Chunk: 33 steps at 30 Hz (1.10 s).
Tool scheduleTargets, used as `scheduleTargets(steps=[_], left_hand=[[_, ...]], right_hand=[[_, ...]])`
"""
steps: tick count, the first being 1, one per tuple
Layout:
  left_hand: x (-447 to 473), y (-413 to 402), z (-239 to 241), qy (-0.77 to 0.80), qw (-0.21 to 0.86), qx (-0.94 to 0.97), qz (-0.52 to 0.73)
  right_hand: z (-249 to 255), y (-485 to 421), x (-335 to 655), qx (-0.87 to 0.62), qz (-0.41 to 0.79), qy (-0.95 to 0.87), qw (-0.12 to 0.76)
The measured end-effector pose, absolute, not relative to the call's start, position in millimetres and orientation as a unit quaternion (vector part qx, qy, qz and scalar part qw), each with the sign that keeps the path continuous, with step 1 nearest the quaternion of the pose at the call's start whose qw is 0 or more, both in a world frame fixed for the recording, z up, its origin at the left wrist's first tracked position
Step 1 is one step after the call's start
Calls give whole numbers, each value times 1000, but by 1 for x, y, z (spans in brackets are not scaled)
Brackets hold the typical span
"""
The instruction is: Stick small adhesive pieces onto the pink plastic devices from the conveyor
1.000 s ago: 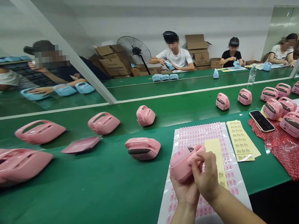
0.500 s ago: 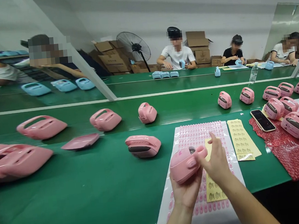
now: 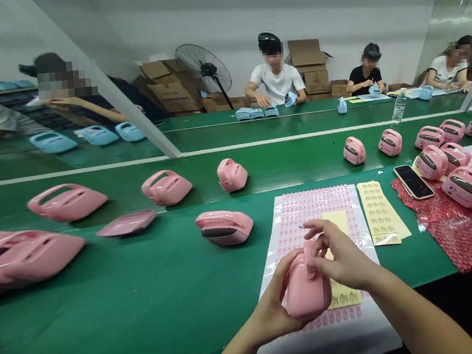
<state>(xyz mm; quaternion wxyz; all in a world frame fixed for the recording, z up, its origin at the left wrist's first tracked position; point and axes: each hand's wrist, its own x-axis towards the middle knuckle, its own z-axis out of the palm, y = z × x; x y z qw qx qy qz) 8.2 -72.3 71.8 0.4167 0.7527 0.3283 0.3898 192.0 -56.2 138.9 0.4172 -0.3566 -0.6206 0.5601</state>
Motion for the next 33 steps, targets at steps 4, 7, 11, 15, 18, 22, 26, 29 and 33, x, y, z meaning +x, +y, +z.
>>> scheduleTargets(steps=[4,7,11,15,18,22,26,29,33], left_hand=[[10,-72,70,315,403,766,390],[11,-73,70,313,401,767,392],[13,-75,74,322,385,761,410],[14,-76,75,328,362,768,414],[13,-76,73,325,335,778,421],[12,-75,72,310,290,795,433],[11,-73,74,256,293,818,424],[10,-73,75,242,334,816,405],[10,-76,74,271,403,779,398]], right_hand=[[138,-58,194,-364,551,-641,391],[139,-60,195,-370,529,-662,381],[136,-63,193,-372,481,-682,407],[128,-67,193,-345,387,-740,428],[122,-71,191,-322,266,-792,446],[116,-75,184,-321,158,-802,478],[117,-66,183,-359,196,-786,464],[122,-54,188,-366,264,-770,450],[124,-49,201,-325,342,-748,466]])
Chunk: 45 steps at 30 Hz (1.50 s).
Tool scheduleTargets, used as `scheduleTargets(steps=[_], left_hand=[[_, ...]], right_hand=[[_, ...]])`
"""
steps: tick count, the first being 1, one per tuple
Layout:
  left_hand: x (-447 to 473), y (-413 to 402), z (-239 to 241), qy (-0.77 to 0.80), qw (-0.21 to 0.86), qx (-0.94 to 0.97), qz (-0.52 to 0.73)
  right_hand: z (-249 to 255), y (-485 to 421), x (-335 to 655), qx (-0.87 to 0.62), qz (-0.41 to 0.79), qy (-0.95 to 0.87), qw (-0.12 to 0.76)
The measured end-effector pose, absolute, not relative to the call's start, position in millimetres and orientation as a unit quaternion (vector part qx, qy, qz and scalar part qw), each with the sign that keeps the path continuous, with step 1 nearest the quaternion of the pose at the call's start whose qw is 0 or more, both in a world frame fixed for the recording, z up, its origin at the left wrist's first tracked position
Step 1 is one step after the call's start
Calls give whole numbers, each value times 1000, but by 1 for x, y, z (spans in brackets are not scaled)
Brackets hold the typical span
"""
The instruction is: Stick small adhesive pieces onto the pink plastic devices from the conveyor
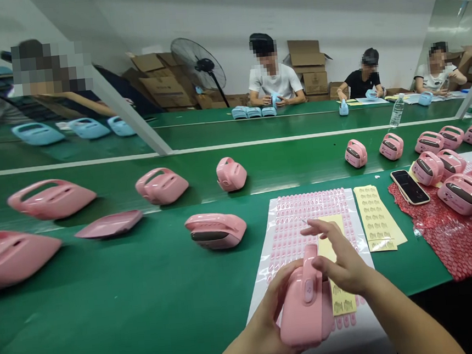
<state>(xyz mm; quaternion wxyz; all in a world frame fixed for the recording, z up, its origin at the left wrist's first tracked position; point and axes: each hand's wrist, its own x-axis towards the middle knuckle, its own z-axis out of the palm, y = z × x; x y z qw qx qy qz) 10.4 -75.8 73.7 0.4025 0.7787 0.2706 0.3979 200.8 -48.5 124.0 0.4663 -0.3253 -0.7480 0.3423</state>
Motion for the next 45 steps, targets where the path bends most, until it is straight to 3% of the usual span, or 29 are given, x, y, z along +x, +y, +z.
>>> scheduleTargets(steps=[3,6,19,35,40,45], left_hand=[[10,-77,74,285,432,758,397],[9,-77,75,276,448,755,391],[-1,-74,63,239,514,767,301],[-1,-73,68,202,542,758,303],[0,-73,77,218,525,762,310],[-1,-75,82,181,574,732,319]], right_hand=[[123,-53,209,-294,372,-743,472],[125,-57,213,-278,380,-774,424],[164,-51,221,-236,240,-917,213],[177,-60,218,-234,141,-951,145],[180,-59,213,-265,212,-932,131],[159,-33,223,-275,425,-842,187]])
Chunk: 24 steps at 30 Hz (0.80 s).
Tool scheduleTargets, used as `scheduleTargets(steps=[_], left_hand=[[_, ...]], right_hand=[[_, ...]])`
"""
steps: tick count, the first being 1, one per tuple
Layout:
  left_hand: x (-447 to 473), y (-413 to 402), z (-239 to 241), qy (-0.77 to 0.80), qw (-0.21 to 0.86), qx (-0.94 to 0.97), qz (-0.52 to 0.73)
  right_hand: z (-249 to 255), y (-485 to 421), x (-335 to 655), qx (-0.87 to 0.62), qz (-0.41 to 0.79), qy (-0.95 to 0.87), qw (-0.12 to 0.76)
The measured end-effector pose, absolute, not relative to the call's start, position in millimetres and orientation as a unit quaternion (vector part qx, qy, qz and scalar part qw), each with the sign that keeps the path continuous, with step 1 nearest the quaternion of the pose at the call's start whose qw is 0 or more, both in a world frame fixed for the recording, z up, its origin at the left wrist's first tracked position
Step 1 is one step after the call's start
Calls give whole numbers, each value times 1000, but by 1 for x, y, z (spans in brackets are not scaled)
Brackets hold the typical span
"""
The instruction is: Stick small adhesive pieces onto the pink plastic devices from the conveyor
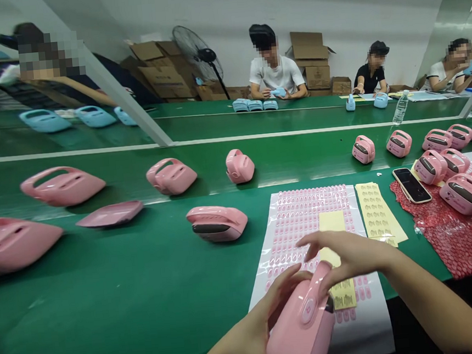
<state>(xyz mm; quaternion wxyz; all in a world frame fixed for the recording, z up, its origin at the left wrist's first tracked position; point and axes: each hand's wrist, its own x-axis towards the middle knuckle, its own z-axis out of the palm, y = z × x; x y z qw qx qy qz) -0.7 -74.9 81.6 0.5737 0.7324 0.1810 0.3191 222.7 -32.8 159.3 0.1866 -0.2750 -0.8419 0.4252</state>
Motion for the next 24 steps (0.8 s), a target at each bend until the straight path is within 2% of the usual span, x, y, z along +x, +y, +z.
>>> scheduleTargets(steps=[2,5,9,13,17,20,24], left_hand=[[-1,-75,80,158,591,707,355],[-1,-70,78,171,600,677,391],[-1,-52,78,229,520,731,378],[0,-30,64,293,435,752,400],[6,-15,42,458,370,733,341],[12,-11,34,444,319,809,216],[14,-7,36,434,287,843,135]], right_hand=[[144,-24,227,-254,503,-798,213],[124,-19,226,-266,605,-725,194],[113,-16,219,-362,622,-658,222],[118,10,223,-425,539,-669,285],[135,67,231,-519,317,-697,380],[144,125,224,-596,139,-697,375],[135,201,211,-688,88,-643,323]])
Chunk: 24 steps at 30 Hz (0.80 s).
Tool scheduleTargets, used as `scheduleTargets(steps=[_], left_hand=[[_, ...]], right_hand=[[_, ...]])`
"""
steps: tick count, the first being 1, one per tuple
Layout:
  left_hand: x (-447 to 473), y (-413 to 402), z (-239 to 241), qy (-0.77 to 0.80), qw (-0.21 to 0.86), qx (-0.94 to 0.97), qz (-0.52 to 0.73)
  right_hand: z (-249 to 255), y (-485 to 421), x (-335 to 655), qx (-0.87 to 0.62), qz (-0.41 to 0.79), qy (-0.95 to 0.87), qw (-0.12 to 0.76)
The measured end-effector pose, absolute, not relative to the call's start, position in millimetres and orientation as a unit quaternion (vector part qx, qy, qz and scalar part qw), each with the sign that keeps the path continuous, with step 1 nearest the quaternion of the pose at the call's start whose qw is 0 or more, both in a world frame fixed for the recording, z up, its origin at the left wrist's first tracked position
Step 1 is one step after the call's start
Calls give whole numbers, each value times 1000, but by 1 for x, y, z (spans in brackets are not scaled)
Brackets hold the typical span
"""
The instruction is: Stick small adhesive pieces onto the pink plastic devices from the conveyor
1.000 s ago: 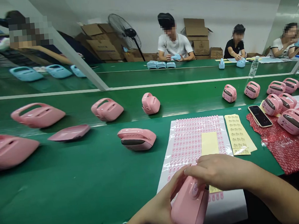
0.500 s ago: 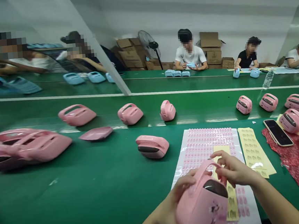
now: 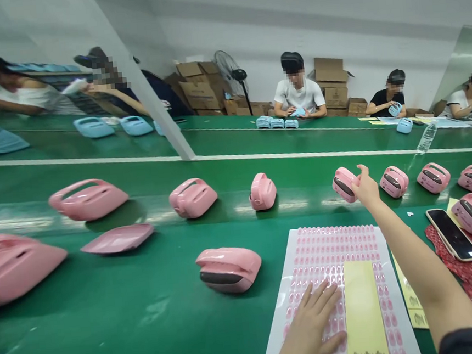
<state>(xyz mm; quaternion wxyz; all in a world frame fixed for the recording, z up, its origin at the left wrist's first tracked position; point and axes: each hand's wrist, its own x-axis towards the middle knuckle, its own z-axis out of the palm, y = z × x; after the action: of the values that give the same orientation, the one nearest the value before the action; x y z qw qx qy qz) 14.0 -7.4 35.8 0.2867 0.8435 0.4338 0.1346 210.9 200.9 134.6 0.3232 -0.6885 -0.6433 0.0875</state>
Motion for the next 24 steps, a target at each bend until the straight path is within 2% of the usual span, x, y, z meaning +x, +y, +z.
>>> scheduleTargets(steps=[5,11,16,21,24], left_hand=[[12,-5,32,433,260,852,138],[15,-4,25,428,186,873,144],[22,-2,26,454,129,874,120],[29,1,24,499,79,855,113],[30,6,23,496,61,858,119]], right_hand=[[106,249,217,-736,95,-600,299],[100,233,236,-720,98,-612,314],[96,165,234,-670,131,-663,307],[78,56,230,-572,208,-765,208],[63,2,236,-537,248,-785,183]])
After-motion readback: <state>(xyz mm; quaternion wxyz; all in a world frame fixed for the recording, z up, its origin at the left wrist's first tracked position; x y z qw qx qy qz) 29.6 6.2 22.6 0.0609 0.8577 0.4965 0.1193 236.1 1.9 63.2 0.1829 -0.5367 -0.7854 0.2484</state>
